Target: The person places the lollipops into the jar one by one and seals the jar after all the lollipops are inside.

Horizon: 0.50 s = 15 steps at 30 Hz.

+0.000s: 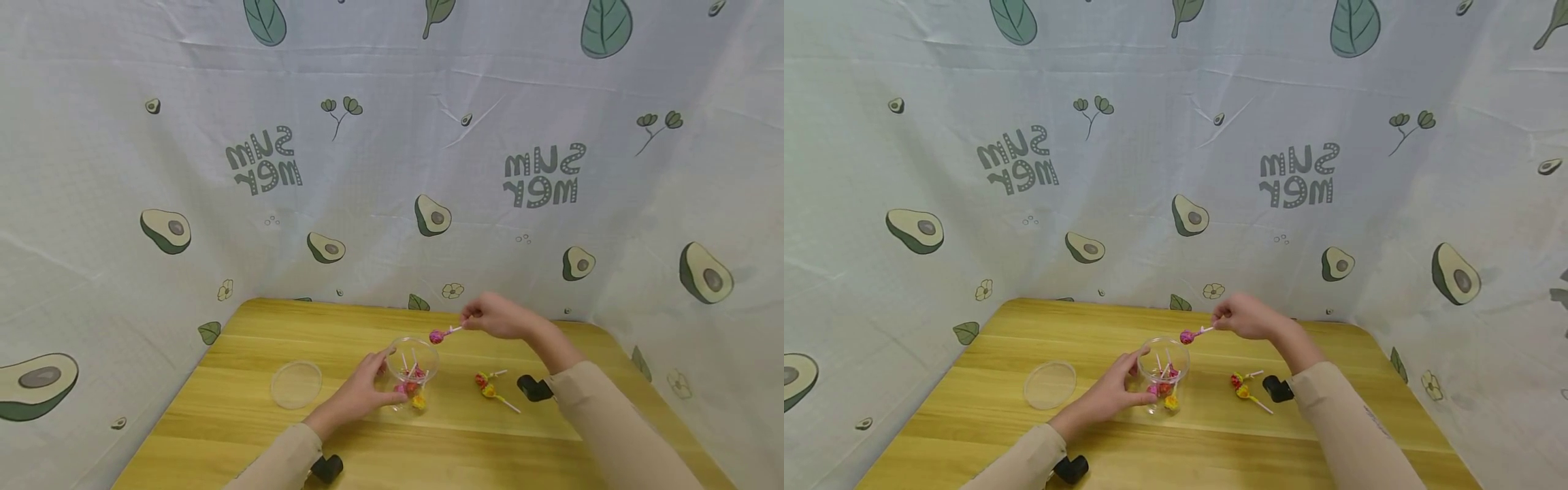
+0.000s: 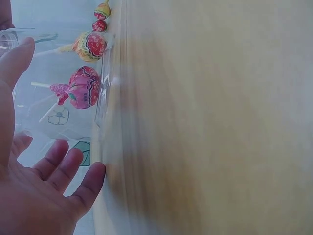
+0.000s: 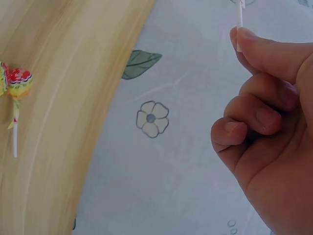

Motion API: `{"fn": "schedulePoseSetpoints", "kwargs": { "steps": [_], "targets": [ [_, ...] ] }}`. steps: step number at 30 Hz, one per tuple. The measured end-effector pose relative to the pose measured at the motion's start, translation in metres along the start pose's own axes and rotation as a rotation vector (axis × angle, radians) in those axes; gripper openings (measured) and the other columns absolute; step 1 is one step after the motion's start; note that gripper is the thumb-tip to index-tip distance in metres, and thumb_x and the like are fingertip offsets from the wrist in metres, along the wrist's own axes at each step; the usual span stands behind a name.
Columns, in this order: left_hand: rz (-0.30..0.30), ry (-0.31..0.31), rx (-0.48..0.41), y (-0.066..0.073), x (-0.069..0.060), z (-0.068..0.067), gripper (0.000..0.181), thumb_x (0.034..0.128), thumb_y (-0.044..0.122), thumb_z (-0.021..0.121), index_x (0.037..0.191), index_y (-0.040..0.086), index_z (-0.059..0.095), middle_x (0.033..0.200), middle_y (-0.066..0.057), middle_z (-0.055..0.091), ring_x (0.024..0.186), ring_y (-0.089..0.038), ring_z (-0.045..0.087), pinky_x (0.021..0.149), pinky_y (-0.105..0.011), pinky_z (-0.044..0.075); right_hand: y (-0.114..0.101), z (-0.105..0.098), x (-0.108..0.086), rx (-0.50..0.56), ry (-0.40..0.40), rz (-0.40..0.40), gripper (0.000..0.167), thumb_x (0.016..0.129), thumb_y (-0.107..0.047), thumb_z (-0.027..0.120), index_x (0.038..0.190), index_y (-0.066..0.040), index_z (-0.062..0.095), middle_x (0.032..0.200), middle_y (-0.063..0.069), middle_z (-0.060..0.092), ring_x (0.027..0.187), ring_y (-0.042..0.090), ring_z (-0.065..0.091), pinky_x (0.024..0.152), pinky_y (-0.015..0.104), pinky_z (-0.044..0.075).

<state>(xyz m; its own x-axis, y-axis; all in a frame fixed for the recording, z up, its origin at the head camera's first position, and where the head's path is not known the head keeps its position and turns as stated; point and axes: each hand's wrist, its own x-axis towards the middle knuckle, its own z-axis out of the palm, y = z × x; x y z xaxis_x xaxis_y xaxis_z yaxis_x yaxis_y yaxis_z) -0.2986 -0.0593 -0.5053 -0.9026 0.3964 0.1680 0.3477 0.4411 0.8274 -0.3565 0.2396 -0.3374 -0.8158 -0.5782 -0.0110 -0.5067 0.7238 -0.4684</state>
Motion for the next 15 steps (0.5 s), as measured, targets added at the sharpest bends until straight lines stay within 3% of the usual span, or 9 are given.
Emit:
{"fn": "schedulePoseSetpoints", "kwargs": {
  "steps": [7,15],
  "targets": [
    [-0.01,0.005,0.024,0.001,-0.001,0.0,0.092,0.0837,0.049,0.08,0.159,0.028,0.03,0.13,-0.001,0.049,0.125,-0.024,0.049,0.108,-0.054,0.041,-0.016,0.003,0.014,-0.088,-0.018,-0.033,0.013,0.097,-0.01,0.065,0.086,-0.012,0.072,0.073,-0.003,0.056,0.067,0.012,0.044,0.064,0.028,0.039],
    [-0.006,0.011,0.037,0.002,-0.001,0.0,0.092,0.0839,0.049,0.079,0.159,0.028,0.03,0.127,0.0,0.05,0.123,-0.023,0.05,0.106,-0.052,0.042,-0.033,0.012,0.03,-0.149,-0.062,-0.034,0.014,0.097,-0.01,0.066,0.084,-0.011,0.072,0.077,0.005,0.063,0.066,0.013,0.046,0.062,0.028,0.04]
  ]
}}
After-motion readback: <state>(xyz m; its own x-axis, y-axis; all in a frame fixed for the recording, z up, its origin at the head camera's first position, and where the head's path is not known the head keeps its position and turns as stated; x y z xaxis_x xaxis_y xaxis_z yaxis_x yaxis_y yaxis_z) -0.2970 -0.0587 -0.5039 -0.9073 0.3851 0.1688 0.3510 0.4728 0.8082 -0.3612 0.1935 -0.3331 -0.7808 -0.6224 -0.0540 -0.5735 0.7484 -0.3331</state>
